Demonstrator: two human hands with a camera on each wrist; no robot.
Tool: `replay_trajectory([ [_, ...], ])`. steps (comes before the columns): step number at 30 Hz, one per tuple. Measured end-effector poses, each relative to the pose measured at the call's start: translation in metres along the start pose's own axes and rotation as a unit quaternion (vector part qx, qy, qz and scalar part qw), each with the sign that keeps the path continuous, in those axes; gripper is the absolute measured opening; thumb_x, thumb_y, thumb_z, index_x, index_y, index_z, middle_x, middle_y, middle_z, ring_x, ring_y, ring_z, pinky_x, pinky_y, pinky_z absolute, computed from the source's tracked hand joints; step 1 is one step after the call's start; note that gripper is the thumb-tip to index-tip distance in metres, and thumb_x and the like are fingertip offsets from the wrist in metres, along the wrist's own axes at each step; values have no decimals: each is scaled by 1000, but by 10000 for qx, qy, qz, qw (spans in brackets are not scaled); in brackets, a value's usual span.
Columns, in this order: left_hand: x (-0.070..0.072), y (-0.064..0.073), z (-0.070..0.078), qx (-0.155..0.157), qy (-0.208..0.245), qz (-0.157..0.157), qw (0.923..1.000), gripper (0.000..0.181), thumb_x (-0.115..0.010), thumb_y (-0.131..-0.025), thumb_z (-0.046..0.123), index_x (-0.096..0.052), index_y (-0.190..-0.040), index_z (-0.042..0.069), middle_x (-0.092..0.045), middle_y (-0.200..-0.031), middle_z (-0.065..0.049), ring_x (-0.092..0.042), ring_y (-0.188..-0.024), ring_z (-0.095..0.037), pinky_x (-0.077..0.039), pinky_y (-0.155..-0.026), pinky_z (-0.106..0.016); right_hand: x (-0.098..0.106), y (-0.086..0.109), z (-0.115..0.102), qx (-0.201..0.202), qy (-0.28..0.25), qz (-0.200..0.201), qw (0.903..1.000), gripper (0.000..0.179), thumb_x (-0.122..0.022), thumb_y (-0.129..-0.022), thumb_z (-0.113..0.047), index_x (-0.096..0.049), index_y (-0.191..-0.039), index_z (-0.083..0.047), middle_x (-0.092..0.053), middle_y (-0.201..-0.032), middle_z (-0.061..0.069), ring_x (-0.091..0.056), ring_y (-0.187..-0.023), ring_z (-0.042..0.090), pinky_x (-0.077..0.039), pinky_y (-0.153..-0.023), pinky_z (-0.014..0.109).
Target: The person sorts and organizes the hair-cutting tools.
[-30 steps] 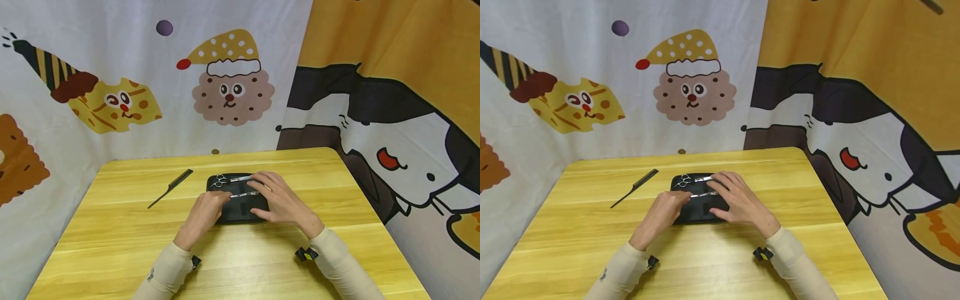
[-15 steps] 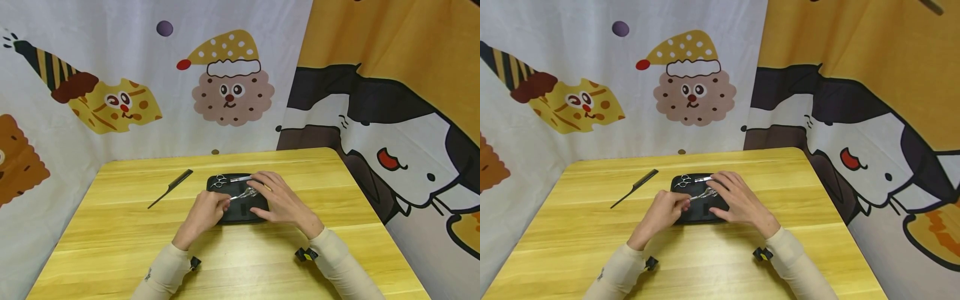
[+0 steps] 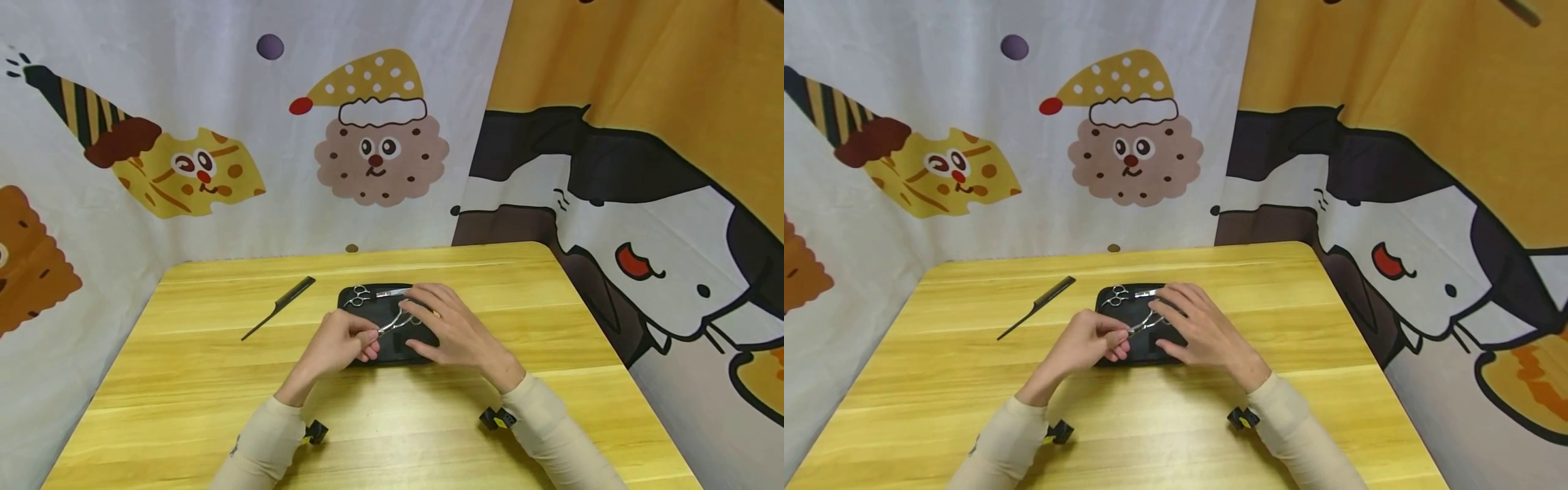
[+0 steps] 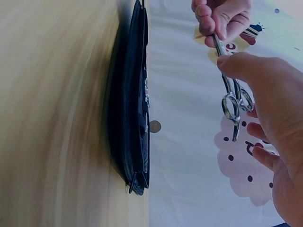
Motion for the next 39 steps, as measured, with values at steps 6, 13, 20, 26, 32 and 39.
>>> replay_trajectory([
  [6,1,2,1,221,241,-316,9990,25,-67,-111,3,-79,-124,-15,-82,-88,-17,-85,-80,-30,-72,-73,-35,-5,1,-4,198,38,42,9998,70,-105,-80,-27,-74,-139,-7,-73,-147,17,-69,-135,38,-60,-114,53],
  [13,1,3,1,291,321,-463,9980,26,-67,-111,4,-78,-125,-15,-82,-88,-17,-84,-78,-28,-72,-73,-37,-9,2,-8,249,57,61,9997,47,-101,-84,-15,-81,-126,-9,-77,-141,14,-73,-129,31,-64,-108,46],
  [20,2,3,0,308,336,-481,9978,26,-69,-111,6,-79,-124,-14,-82,-87,-17,-82,-74,-20,-73,-75,-45,-11,1,-11,268,67,97,9996,38,-97,-85,-7,-83,-121,-7,-78,-134,14,-75,-122,29,-66,-107,39],
  [26,2,3,0,344,295,-522,9976,25,-70,-111,6,-80,-123,-13,-82,-86,-16,-83,-75,-24,-73,-76,-46,-12,0,-13,339,73,148,9993,33,-94,-86,-4,-83,-117,-6,-79,-130,14,-76,-117,27,-67,-103,34],
  [32,1,1,-3,358,234,-570,9975,24,-69,-111,6,-81,-121,-13,-81,-85,-13,-82,-74,-21,-73,-77,-47,-11,0,-15,365,131,163,9991,33,-96,-86,-4,-83,-116,-6,-79,-128,14,-76,-116,26,-68,-101,32],
  [39,0,0,-3,268,121,-603,9977,24,-68,-112,5,-81,-122,-12,-82,-87,-14,-83,-78,-26,-72,-81,-51,-9,0,-14,341,139,141,9992,33,-98,-85,-4,-84,-115,-4,-81,-127,15,-78,-116,27,-68,-101,31],
])
Point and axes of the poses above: each hand's wrist, its own y-axis away from the middle knuckle, its own x-axis out of the back of the hand, z = x × y, the point moved 3 cm from there along -y, towards the middle knuckle
